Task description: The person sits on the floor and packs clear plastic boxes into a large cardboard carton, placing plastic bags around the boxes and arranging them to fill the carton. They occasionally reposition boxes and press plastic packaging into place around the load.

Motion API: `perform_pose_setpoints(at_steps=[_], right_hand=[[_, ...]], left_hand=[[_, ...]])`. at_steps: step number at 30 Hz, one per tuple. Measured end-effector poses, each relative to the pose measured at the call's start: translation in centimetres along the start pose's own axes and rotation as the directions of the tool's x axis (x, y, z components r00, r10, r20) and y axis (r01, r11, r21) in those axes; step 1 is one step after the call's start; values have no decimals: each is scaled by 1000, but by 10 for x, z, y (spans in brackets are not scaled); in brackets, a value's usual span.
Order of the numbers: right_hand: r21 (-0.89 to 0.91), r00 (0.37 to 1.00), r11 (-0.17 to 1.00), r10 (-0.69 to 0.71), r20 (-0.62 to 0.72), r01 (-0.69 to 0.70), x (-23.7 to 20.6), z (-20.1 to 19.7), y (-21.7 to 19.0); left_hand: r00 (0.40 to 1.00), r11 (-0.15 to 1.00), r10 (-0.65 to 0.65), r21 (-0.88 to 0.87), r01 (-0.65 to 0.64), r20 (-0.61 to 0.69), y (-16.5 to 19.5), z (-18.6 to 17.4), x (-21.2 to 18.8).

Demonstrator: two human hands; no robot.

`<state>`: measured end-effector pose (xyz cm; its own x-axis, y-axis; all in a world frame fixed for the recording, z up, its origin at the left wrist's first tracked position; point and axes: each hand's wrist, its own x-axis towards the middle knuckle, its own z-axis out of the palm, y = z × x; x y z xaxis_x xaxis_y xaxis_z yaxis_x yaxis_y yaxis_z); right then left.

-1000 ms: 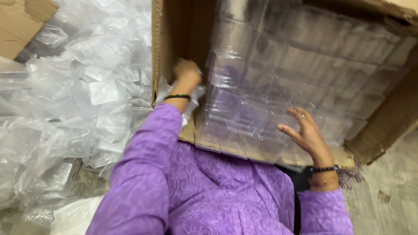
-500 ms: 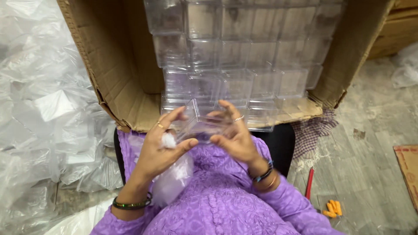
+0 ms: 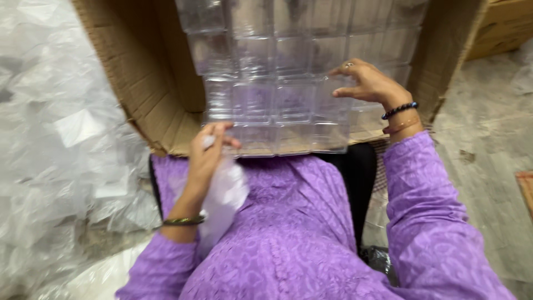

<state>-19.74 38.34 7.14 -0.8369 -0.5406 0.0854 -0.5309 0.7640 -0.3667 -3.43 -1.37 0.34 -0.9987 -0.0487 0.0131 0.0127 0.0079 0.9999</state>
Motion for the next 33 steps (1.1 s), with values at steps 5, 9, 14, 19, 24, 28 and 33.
perform_pose_setpoints(at_steps=[5, 9, 14, 19, 24, 28, 33], right_hand=[[244, 883, 968, 59, -466, 64, -32, 51, -101], [790, 915, 504, -2, -404, 350, -51, 132, -213], [972, 935, 234, 340, -99, 18, -52, 142, -219], [968, 920, 172, 317, -230, 183, -56, 137, -203], [943, 905, 235, 301, -302, 236, -67, 148, -208], [957, 899, 172, 334, -282, 236, -67, 152, -209], [973, 907, 16, 360, -219, 229, -65, 152, -209]], left_hand=[[934, 945, 305, 185, -271, -186, 16, 25, 1], [849, 829, 490, 409, -382, -199, 27, 41, 1], [903, 904, 428, 33, -426, -50, 31, 28, -6], [984, 983, 179, -39, -179, 5, 20, 8, -35], [971, 946, 230, 249, -207, -65, 18, 8, -47], [980, 970, 192, -164, -181, 52, 28, 17, -42], [993, 972, 47, -235, -22, 104, 19, 22, -43]])
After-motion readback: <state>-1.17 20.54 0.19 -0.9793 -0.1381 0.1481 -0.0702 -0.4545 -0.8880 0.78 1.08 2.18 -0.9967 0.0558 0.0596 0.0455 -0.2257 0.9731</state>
